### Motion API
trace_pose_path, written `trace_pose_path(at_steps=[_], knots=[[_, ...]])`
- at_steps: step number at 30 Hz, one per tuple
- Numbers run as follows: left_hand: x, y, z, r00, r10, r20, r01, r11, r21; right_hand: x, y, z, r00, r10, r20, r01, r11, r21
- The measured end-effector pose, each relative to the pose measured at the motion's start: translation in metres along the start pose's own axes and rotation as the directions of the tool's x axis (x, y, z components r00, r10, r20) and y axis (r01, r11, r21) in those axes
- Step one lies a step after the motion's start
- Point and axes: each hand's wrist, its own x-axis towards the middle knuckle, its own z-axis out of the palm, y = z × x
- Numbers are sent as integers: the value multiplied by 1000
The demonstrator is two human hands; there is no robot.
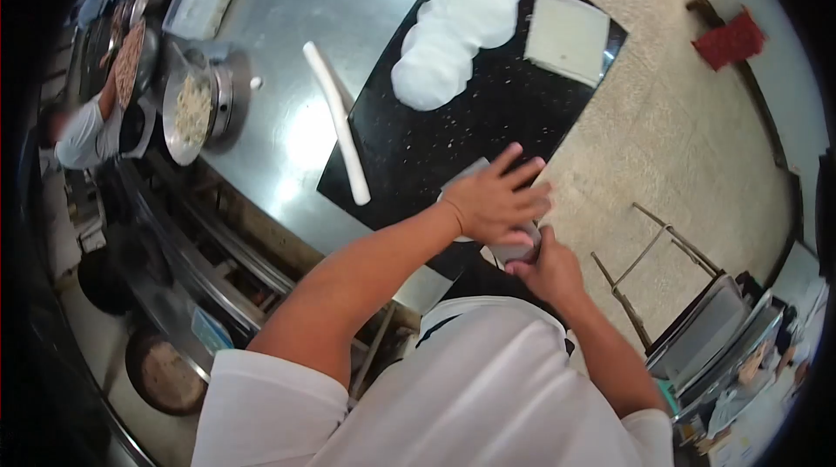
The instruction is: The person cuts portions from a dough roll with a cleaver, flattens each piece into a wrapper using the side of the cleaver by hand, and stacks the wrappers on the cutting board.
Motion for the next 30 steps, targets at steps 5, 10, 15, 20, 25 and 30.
trace_pose_path(at_steps=[5,10,15,20,25,30], knots=[[17,-60,-39,977,-170,-126,191,966,176,52,-50,-55,989,-143,-39,132,968,-212],[-11,-3,-9,979,-195,-62,201,971,125,12,-1,-5,986,-166,19,167,970,-177],[8,14,5,998,-45,-49,47,998,34,-6,11,-6,999,-51,2,51,997,-51],[28,-53,-35,975,-183,-122,203,963,176,59,-35,-67,986,-164,-2,161,970,-183],[-3,-33,-16,970,-225,-92,233,968,97,35,-20,-34,965,-253,65,258,962,-90],[16,19,6,989,-150,10,150,989,-7,-9,31,-9,993,-99,68,98,995,14]])
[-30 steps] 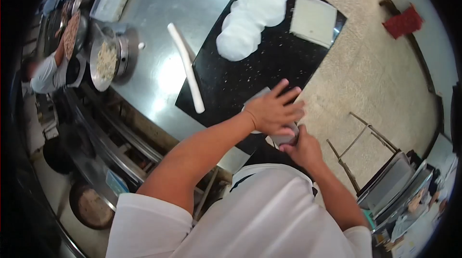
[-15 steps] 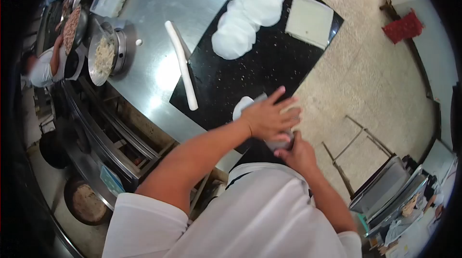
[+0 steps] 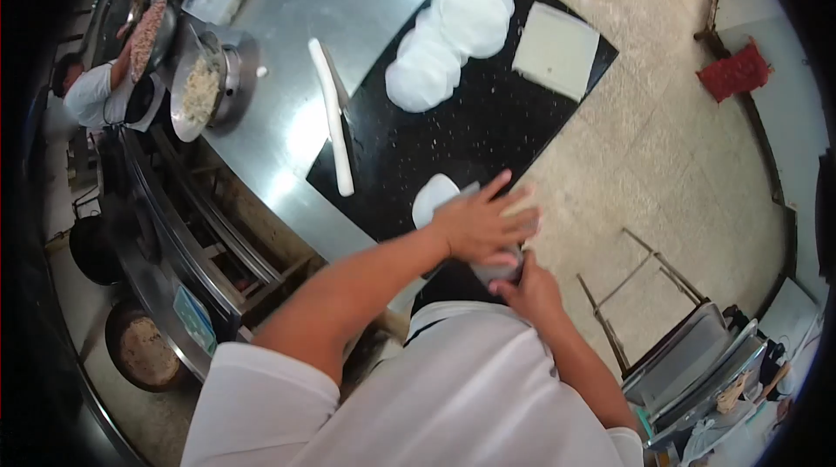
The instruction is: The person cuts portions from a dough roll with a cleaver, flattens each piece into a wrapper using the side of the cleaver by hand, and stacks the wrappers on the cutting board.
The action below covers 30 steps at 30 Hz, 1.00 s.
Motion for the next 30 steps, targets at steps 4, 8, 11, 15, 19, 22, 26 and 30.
trace_pose_path(at_steps=[4,8,11,15,19,22,26,30], knots=[[28,-25,-19,993,-50,-103,64,988,142,43,-17,-52,997,-29,-78,16,986,-165],[36,-53,-33,974,-110,-197,152,965,214,59,-50,-75,987,-138,-85,119,972,-201],[4,-43,-37,983,-75,-166,102,982,160,42,-43,-40,984,-166,-64,160,983,-90],[-49,-11,-15,996,-83,32,82,996,36,24,-18,17,979,-200,48,203,977,-72],[-11,-29,-23,1000,-5,-14,7,990,143,45,-38,-23,995,-52,-90,35,984,-176],[25,-66,-38,982,24,-188,26,966,257,62,-58,-60,984,-80,-160,42,972,-230],[31,-72,-50,855,48,-516,114,954,278,53,-64,-52,937,-129,-325,34,959,-282],[1,-42,-70,801,-545,-247,535,837,-115,-1,-21,35,882,-162,-443,110,984,-142]])
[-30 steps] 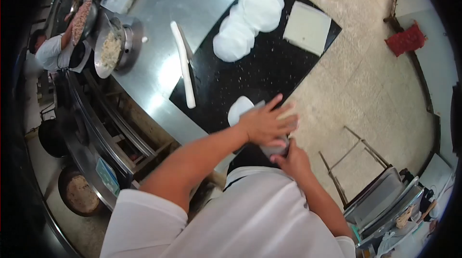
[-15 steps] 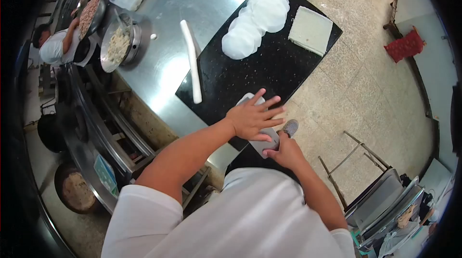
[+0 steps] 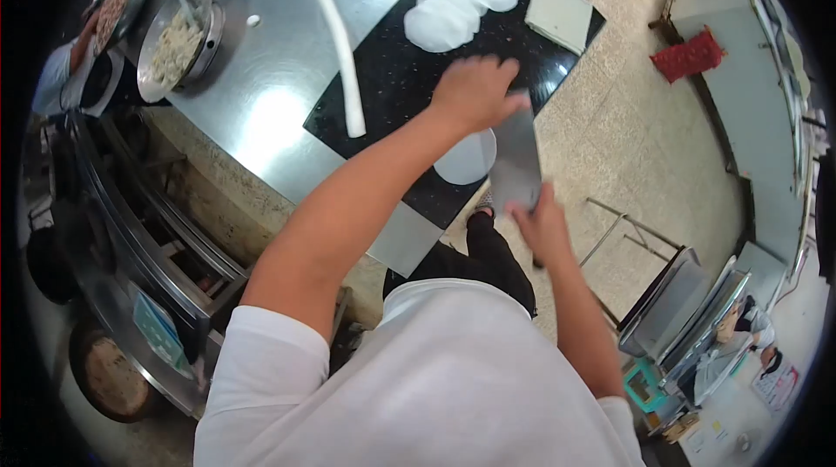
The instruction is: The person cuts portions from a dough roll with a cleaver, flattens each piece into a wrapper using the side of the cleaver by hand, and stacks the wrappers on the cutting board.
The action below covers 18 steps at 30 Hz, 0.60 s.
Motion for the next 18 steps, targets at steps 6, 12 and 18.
trace_pose_path(at_steps=[6,12,18], knots=[[-77,-20,5,952,-171,254,254,904,-345,-98,6,-19,972,66,225,-51,996,-73],[-96,-14,11,919,-393,-29,310,767,-562,19,-19,-58,999,16,31,-15,999,-43],[-112,4,8,907,-338,-250,164,832,-531,79,-39,0,922,-183,341,197,980,-4]])
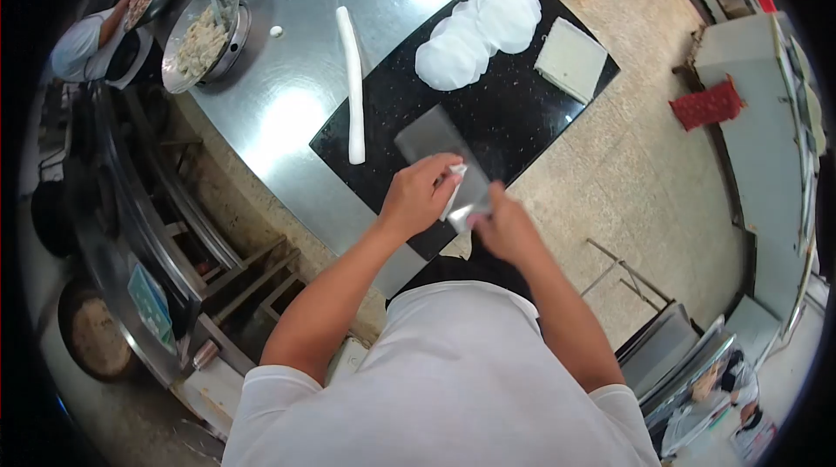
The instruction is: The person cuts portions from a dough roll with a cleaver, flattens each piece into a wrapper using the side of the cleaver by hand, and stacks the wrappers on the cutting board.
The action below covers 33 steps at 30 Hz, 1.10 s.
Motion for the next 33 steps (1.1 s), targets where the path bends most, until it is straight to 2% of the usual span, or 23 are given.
trace_pose_path(at_steps=[2,4,8,9,11,12,13,14,15,16,17,18,19,20,22,23,24,25,28,29,30,32,33], knots=[[1,18,-6,994,-89,58,92,993,-70,-16,3,1,987,-78,138,77,997,15],[17,32,-1,986,-147,73,152,986,-65,-27,8,-19,946,-65,316,50,997,57],[95,43,21,938,-339,-75,289,883,-369,-29,54,-71,947,-85,311,74,996,45],[123,46,24,939,-311,-143,258,918,-303,-28,67,-84,963,-62,262,46,997,65],[176,36,38,882,-458,-113,313,746,-587,-23,87,-109,976,-44,211,27,996,85],[194,14,42,868,-487,-97,358,749,-557,-22,93,-123,988,-45,146,23,988,152],[204,-1,46,876,-434,-212,353,875,-332,-21,96,-136,996,-39,84,20,976,218],[207,-9,49,882,-356,-308,348,934,-81,-19,94,-150,995,-45,90,24,976,218],[202,-2,46,879,-360,-314,354,932,-76,-17,90,-164,993,-108,-40,115,956,269],[189,10,40,921,-238,-307,240,970,-33,-13,89,-171,972,-158,-172,206,927,313],[173,21,32,950,-113,-291,120,993,9,-8,91,-173,971,-121,-208,205,867,454],[154,20,25,949,-114,-293,125,992,21,1,92,-174,967,-83,-239,211,786,581],[131,13,15,952,-73,-297,117,984,136,18,93,-165,925,-110,-364,342,659,670],[106,5,5,954,-33,-299,112,961,251,39,93,-156,926,-122,-358,348,649,677],[56,-10,-14,904,-37,-427,215,901,377,79,90,-138,929,90,-360,284,452,846],[33,-14,-21,900,-36,-435,221,897,383,91,88,-131,952,231,-201,91,412,907],[13,-18,-28,837,-59,-544,329,849,414,98,85,-126,931,364,-36,-101,349,932],[0,-25,-35,759,-69,-647,434,795,424,97,82,-120,927,371,-50,-73,311,948],[-20,-51,-50,773,-123,-622,425,828,365,69,66,-109,909,416,-29,-104,293,951],[-24,-61,-52,816,-58,-576,346,846,405,57,59,-100,901,430,-59,-110,357,928],[-24,-63,-54,810,-77,-581,349,860,373,42,47,-93,895,441,-73,-115,385,916],[-26,-71,-59,830,-133,-541,331,899,287,11,17,-75,954,282,-107,-116,672,731],[-29,-78,-62,830,-38,-556,244,922,302,1,1,-65,964,256,-68,-145,725,673]])
